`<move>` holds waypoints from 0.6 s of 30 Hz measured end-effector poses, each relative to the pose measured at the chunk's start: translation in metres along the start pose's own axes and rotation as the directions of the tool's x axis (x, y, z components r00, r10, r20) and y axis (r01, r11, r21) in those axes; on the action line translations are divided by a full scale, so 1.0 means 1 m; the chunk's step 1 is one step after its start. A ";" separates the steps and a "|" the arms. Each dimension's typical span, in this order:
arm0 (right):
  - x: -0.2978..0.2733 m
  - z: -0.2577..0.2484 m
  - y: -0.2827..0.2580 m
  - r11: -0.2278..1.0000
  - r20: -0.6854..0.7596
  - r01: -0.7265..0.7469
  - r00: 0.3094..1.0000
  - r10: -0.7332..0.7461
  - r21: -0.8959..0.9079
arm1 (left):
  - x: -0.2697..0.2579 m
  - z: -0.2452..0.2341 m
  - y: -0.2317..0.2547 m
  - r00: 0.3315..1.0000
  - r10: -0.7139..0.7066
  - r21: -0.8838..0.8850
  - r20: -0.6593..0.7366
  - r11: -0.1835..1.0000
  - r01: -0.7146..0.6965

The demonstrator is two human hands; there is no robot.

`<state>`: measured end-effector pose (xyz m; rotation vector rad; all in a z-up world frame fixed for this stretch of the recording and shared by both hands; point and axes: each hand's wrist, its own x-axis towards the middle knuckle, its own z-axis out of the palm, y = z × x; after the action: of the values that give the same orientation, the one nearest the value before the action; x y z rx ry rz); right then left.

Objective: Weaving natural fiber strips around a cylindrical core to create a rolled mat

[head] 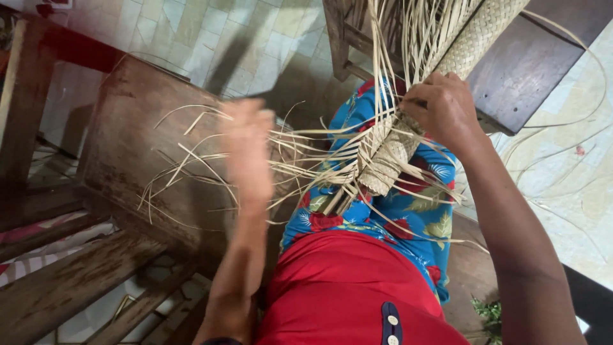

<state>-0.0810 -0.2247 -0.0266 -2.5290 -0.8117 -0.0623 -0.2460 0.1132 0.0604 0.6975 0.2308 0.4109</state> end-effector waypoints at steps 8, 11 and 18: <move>-0.005 0.002 0.002 0.999 -0.001 -0.045 0.999 0.045 0.019 | 0.022 0.040 -0.133 0.871 -0.362 0.902 0.333 -0.146 -0.405; -0.003 -0.001 -0.003 0.998 -0.016 -0.043 0.999 0.043 0.037 | 0.033 0.042 -0.134 0.844 -0.476 0.916 0.247 -0.169 -0.363; -0.002 -0.004 -0.002 0.999 -0.007 -0.050 0.999 0.050 0.017 | 0.041 0.006 -0.160 0.833 -0.459 0.907 0.309 -0.122 -0.403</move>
<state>-0.0833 -0.2267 -0.0226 -2.5306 -0.7430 -0.0481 -0.1614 0.0170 -0.0441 2.4607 -0.1014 -0.2191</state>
